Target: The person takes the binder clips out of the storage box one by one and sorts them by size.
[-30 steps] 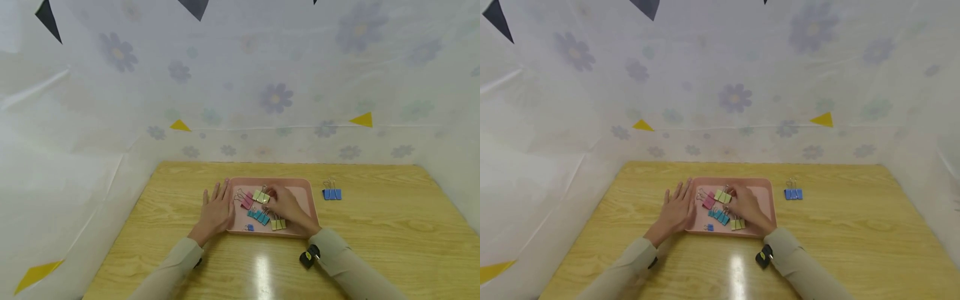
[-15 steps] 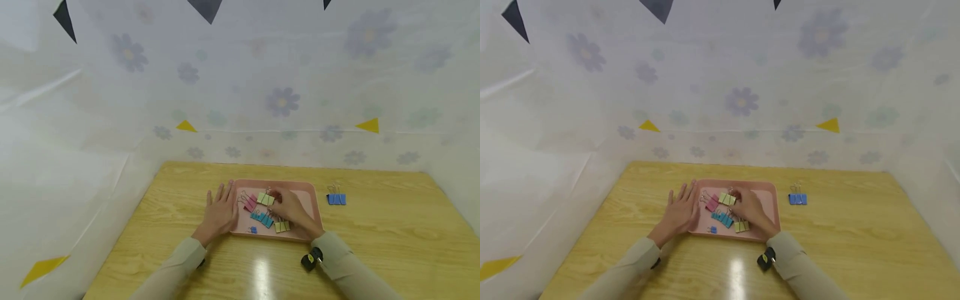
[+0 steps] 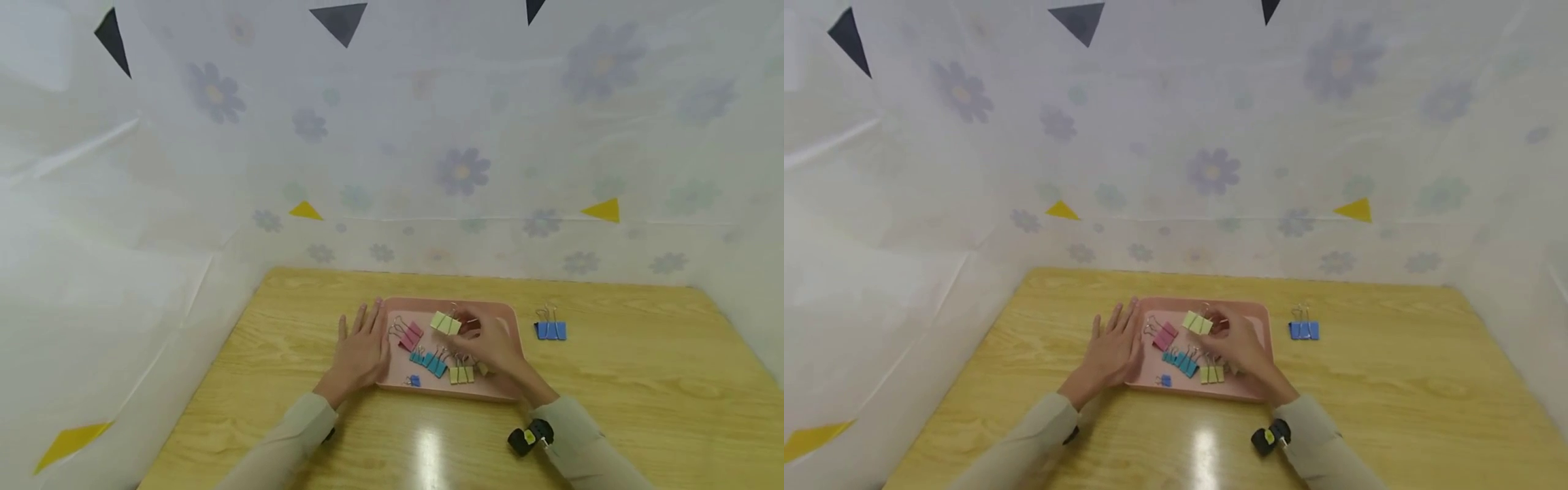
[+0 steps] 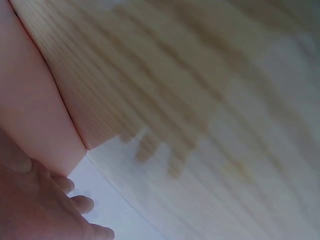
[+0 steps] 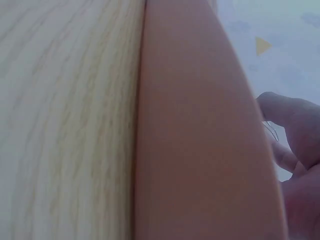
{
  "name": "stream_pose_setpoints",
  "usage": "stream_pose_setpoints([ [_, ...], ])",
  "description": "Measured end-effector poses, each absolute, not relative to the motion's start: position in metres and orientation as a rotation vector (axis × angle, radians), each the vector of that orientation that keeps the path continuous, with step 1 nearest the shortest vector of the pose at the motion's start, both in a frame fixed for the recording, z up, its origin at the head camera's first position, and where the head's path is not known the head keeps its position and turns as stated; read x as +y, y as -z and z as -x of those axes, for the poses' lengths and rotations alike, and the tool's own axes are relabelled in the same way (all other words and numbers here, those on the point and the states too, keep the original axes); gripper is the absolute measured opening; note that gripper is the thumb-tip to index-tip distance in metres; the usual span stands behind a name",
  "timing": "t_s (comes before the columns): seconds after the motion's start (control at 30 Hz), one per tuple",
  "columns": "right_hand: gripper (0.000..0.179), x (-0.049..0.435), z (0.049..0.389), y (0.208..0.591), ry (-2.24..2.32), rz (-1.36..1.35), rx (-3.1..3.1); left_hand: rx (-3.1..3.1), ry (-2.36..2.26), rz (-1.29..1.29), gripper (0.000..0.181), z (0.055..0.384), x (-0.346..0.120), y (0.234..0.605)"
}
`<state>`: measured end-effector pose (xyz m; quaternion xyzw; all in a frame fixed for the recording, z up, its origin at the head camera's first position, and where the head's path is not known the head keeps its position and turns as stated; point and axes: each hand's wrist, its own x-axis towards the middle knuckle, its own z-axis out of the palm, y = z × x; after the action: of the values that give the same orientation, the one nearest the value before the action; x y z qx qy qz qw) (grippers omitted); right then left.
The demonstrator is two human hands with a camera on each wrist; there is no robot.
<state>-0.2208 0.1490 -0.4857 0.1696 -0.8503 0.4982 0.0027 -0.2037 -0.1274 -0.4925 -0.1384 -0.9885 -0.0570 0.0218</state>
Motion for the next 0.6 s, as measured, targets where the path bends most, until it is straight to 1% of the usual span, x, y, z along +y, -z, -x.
stream_pose_setpoints([
  [0.23,0.042,0.166,0.213,0.476,-1.655,-0.702,-2.502,-3.055,0.163,0.432,0.061,0.204,-0.128,0.49],
  [0.37,0.043,0.173,0.208,0.473,-1.673,-0.669,-2.536,-3.05,0.161,0.435,0.061,0.205,-0.129,0.491],
  [0.6,0.038,0.181,0.199,0.47,-1.745,-0.59,-2.559,-3.04,0.172,0.434,0.061,0.209,-0.131,0.492],
])
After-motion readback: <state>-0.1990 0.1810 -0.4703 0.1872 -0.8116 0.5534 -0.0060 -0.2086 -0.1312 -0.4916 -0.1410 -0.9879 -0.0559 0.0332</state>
